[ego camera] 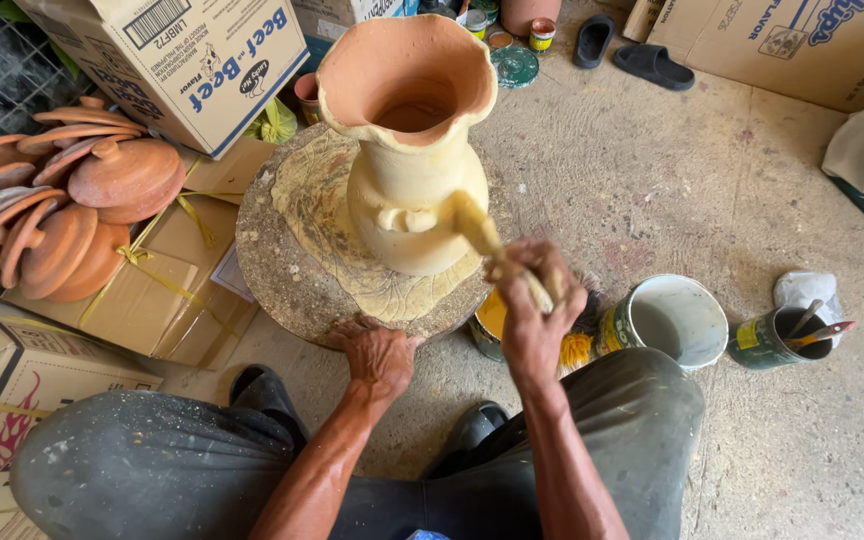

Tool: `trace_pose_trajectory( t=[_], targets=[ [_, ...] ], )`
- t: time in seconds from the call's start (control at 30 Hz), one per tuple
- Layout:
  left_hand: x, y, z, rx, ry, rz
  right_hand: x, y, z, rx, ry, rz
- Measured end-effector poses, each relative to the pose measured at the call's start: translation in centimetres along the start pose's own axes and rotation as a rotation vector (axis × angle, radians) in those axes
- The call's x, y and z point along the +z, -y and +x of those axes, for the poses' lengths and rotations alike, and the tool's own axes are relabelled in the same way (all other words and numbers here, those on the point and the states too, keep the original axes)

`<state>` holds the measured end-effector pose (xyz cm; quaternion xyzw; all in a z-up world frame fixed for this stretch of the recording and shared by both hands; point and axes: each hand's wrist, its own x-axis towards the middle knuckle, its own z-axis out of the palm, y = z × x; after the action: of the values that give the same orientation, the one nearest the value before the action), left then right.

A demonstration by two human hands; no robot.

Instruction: The person applies a yellow liquid, likely glaze or paint, to a ceramic vase using a brush. They hold the vase by its rim and neck, rotating it on a turntable while brushing the liquid onto the exterior surface, including the decorative handles.

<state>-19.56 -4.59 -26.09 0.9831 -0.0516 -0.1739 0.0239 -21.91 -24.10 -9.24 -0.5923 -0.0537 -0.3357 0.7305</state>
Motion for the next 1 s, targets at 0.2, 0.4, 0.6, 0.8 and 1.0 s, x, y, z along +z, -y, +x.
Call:
trace_pose_trajectory(
  t=[0.2, 0.4, 0.6, 0.8, 1.0],
  targets=[
    [0.5, -1.2, 0.8, -0.015, -0.101, -0.009, 1.9, 4.0, -0.5, -0.044, 0.112, -0.101],
    [-1.2, -2.8, 0.1, -0.046, 0.027, -0.049, 0.5, 2.5, 6.0, -0.054, 0.030, 0.366],
    [-0.7, -3.7, 0.9, -0.045, -0.010, -0.056, 2.2, 2.3, 5.3, -0.105, -0.171, 0.250],
    [-1.0, -4.5, 1.1, -0.041, 0.004, -0.007, 4.0, 5.1, 0.5, -0.065, 0.058, 0.036],
    [-0.3, -4.6, 1.2, -0.025, -0.045, -0.003, 1.1, 4.1, 5.5, -0.185, 0.083, 0.298]
  ],
)
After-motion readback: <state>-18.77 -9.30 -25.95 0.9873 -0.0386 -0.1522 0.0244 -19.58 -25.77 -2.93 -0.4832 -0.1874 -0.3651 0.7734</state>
